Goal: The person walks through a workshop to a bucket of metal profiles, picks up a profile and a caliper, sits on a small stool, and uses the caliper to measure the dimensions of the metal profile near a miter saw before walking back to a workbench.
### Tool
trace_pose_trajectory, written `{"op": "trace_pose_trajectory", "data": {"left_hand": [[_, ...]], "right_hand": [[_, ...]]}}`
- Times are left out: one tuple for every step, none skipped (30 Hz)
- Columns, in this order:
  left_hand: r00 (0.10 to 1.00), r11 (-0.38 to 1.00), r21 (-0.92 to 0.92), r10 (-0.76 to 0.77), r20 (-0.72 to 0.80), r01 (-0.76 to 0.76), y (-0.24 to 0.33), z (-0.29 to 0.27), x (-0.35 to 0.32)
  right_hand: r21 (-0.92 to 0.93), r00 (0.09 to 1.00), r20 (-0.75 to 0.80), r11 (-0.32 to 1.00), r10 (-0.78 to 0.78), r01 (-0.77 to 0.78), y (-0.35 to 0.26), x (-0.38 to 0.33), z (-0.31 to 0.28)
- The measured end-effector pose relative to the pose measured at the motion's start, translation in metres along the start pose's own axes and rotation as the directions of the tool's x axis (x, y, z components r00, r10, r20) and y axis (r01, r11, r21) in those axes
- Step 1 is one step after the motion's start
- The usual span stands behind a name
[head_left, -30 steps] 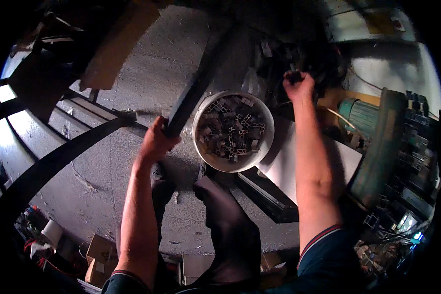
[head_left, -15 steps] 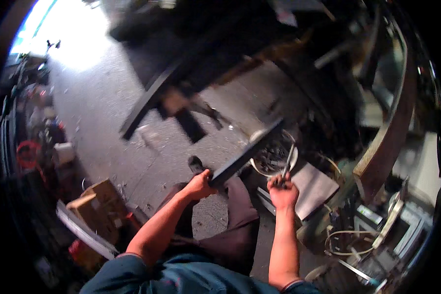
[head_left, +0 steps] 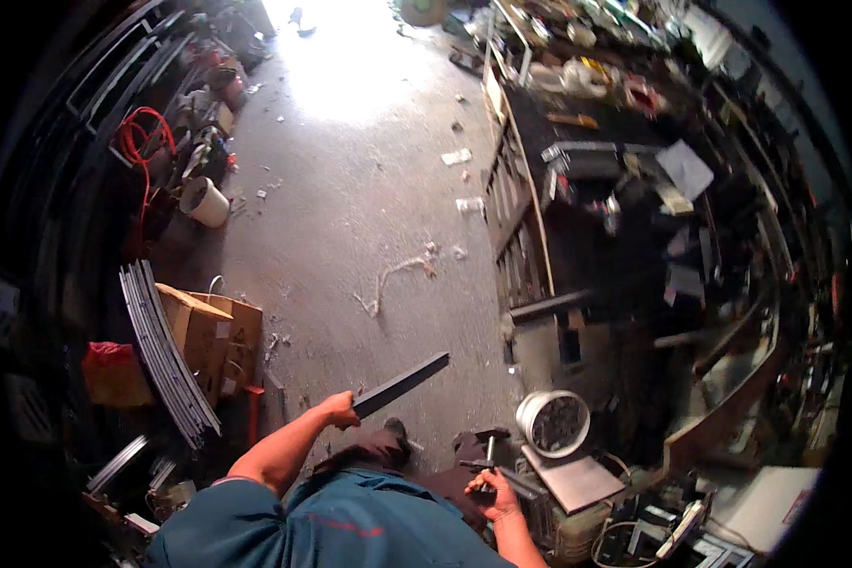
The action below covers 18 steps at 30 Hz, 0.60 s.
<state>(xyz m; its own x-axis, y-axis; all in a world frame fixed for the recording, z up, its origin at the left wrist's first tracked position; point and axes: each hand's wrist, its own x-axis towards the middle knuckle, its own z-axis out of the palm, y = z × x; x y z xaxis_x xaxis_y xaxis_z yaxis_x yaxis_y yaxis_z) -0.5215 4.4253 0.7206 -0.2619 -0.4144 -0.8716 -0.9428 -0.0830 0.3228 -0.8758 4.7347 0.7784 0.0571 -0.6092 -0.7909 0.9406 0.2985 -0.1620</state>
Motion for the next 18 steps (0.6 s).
{"op": "trace_pose_trajectory", "data": {"left_hand": [[0.999, 0.997, -0.072, -0.027, -0.045, 0.024, -0.017, -0.019, -0.020], [0.992, 0.995, -0.103, -0.025, -0.123, 0.012, -0.031, -0.038, -0.040], [0.982, 0.991, -0.133, -0.030, -0.186, 0.006, -0.045, -0.055, -0.058], [0.968, 0.987, -0.161, -0.038, -0.249, -0.003, -0.055, -0.071, -0.075], [0.964, 0.969, -0.245, -0.065, -0.256, 0.000, -0.064, -0.086, -0.089], [0.948, 0.947, -0.322, -0.087, -0.306, -0.017, -0.072, -0.098, -0.100], [0.929, 0.919, -0.393, -0.111, -0.353, -0.039, -0.076, -0.110, -0.107], [0.911, 0.886, -0.458, -0.136, -0.390, -0.064, -0.083, -0.118, -0.111], [0.905, 0.815, -0.567, -0.146, -0.400, -0.119, -0.091, -0.121, -0.102], [0.901, 0.734, -0.656, -0.150, -0.407, -0.174, -0.094, -0.127, -0.098], [0.901, 0.640, -0.735, -0.153, -0.407, -0.224, -0.086, -0.135, -0.094], [0.899, 0.535, -0.800, -0.157, -0.409, -0.270, -0.077, -0.144, -0.088], [0.892, 0.499, -0.811, -0.147, -0.428, -0.307, -0.067, -0.156, -0.079], [0.900, 0.394, -0.851, -0.112, -0.420, -0.348, -0.054, -0.166, -0.066], [0.903, 0.340, -0.868, -0.102, -0.417, -0.363, -0.037, -0.182, -0.061], [0.905, 0.286, -0.882, -0.091, -0.414, -0.375, -0.024, -0.201, -0.056], [0.908, 0.317, -0.875, -0.085, -0.410, -0.365, -0.020, -0.218, -0.044], [0.902, 0.255, -0.886, -0.090, -0.422, -0.388, -0.014, -0.235, -0.034]], "right_hand": [[-0.049, 0.999, 0.023, 0.998, 0.034, -0.032, 0.002, 0.004, 0.030], [-0.143, 0.996, 0.054, 0.988, 0.072, -0.064, 0.007, 0.013, 0.056], [-0.205, 0.996, 0.069, 0.977, 0.065, -0.049, 0.012, 0.020, 0.083], [-0.265, 0.995, 0.086, 0.964, 0.056, -0.031, 0.015, 0.026, 0.114], [-0.348, 0.995, 0.087, 0.937, 0.056, -0.022, 0.015, 0.031, 0.150], [-0.421, 0.994, 0.087, 0.907, 0.062, -0.020, 0.015, 0.033, 0.187], [-0.490, 0.994, 0.088, 0.872, 0.066, -0.014, 0.013, 0.040, 0.219], [-0.493, 0.990, 0.116, 0.870, 0.081, -0.013, 0.015, 0.050, 0.241], [-0.495, 0.985, 0.145, 0.869, 0.095, -0.011, 0.014, 0.063, 0.262], [-0.497, 0.979, 0.174, 0.868, 0.109, -0.009, 0.012, 0.076, 0.281], [-0.479, 0.978, 0.167, 0.877, 0.129, -0.034, 0.008, 0.087, 0.300], [-0.473, 0.976, 0.175, 0.881, 0.131, -0.033, 0.004, 0.099, 0.315], [-0.465, 0.974, 0.185, 0.885, 0.133, -0.033, -0.002, 0.112, 0.329], [-0.455, 0.972, 0.191, 0.890, 0.136, -0.036, -0.011, 0.125, 0.342], [-0.463, 0.978, 0.174, 0.886, 0.115, -0.022, -0.020, 0.136, 0.358], [-0.449, 0.979, 0.167, 0.893, 0.116, -0.029, -0.028, 0.152, 0.376], [-0.427, 0.981, 0.156, 0.903, 0.116, -0.038, -0.038, 0.167, 0.394], [-0.405, 0.983, 0.144, 0.913, 0.115, -0.048, -0.049, 0.183, 0.410]]}}
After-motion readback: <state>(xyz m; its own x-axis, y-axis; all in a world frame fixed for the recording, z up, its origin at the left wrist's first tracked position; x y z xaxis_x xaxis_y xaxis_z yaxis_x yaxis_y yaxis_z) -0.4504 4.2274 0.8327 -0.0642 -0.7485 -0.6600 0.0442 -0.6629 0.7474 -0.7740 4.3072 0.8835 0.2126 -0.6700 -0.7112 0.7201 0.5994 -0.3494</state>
